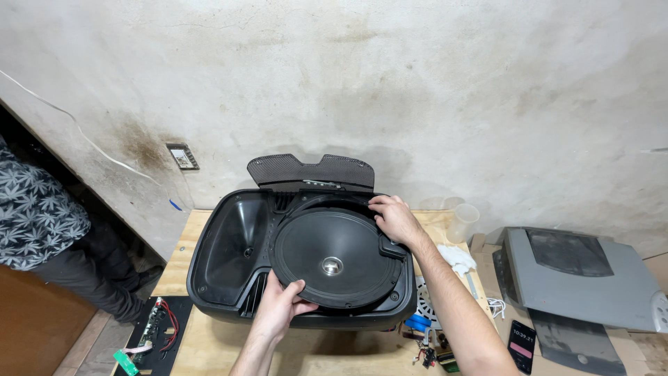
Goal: The person places a large black speaker cone into a plastic housing on a workbench, aligns it, and secures it by hand-tightening and then using a screwdriver to fasten screws around the perimeter. The person works methodically around the speaker to ensure it is firmly attached.
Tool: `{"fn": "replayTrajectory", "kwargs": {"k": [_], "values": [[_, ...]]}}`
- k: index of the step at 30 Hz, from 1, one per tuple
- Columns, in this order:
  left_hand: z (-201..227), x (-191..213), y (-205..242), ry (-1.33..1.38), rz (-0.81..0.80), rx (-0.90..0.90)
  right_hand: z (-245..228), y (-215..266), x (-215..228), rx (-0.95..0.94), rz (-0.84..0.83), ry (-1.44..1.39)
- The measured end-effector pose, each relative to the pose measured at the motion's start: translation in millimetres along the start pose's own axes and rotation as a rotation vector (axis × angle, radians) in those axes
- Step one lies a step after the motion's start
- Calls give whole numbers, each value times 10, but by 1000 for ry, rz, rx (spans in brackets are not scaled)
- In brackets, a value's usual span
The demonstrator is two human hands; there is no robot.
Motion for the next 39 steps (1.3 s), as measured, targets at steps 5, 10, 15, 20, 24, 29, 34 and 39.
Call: {"fn": "replayTrajectory", "kwargs": {"k": [5, 10, 15, 20, 24, 29, 34, 39], "values": [[138, 48, 126, -406, 127, -136, 17, 36, -5, 4, 6, -5], [172, 157, 194, -905, 295, -243, 7, -1, 7, -10, -2, -20], [-314, 258, -96, -1231, 385, -1157, 21, -28, 10, -24, 56, -173], [-301, 293, -170, -1330, 126, -932, 150, -19, -94, 12, 79, -103], [-290, 405, -251, -1462, 32, -923, 182, -33, -138, 59, 62, -37], [-501, 555, -432, -1439, 108, -1069, 148, -44, -145, 99, 48, 26], [-354, 558, -413, -1399, 120, -1101, 177, -54, -180, 75, 79, 16], [14, 545, -438, -1266, 160, -884, 187, -45, -164, 58, 102, -12]]}}
Point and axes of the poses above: each hand's wrist, its own y-axis away from the middle knuckle, its own x-axis out of the back of the hand, z = x × y, the point moved 2 cm from there along -y, towards the middle knuckle, and after that the axes turned 9 degrees about z, right-handed, at the moved point
